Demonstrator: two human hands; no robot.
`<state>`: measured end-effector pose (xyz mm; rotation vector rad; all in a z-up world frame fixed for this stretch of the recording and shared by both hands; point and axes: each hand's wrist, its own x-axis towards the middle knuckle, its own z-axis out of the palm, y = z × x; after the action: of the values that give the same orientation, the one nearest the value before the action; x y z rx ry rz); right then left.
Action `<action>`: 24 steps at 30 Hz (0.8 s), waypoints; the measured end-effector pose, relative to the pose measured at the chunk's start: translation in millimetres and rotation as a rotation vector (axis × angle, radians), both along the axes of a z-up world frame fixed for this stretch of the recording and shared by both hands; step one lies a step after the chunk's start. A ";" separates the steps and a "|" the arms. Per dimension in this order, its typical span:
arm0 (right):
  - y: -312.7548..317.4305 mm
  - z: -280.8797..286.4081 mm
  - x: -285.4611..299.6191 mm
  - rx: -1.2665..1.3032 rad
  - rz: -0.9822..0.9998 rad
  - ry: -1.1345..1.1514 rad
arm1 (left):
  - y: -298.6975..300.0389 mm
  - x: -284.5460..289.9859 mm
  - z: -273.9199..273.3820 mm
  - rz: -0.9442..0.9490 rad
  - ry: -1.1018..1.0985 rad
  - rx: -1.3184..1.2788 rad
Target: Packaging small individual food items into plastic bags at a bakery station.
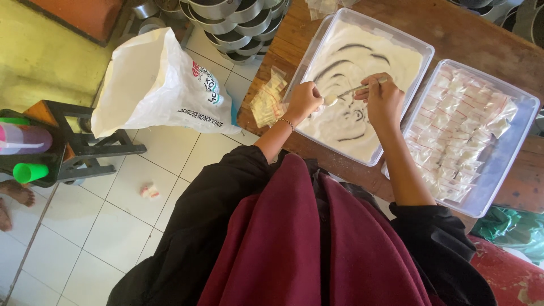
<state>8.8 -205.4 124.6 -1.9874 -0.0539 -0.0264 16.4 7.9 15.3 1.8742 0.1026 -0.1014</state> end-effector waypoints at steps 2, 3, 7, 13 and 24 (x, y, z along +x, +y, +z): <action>-0.8 -0.4 0.6 0.010 -0.002 0.013 | -0.7 1.0 -1.0 -0.008 -0.005 0.008; -1.3 -0.6 1.1 0.021 -0.002 0.027 | -1.1 1.6 -1.6 -0.015 -0.010 0.015; 2.0 -6.3 -1.3 -0.049 0.017 -0.023 | -4.8 3.8 -3.7 -0.007 0.056 -0.008; 27.8 18.5 -12.3 -0.329 0.187 -0.128 | -13.5 7.3 -13.8 -0.006 0.117 -0.072; 24.1 51.4 -18.0 -0.599 0.323 -0.195 | -9.3 8.2 -18.4 -0.064 0.038 0.260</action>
<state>-9.2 -181.3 176.0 -2.5426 -0.5651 0.0061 24.6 -1.4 -3.1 2.1363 0.0851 -0.1745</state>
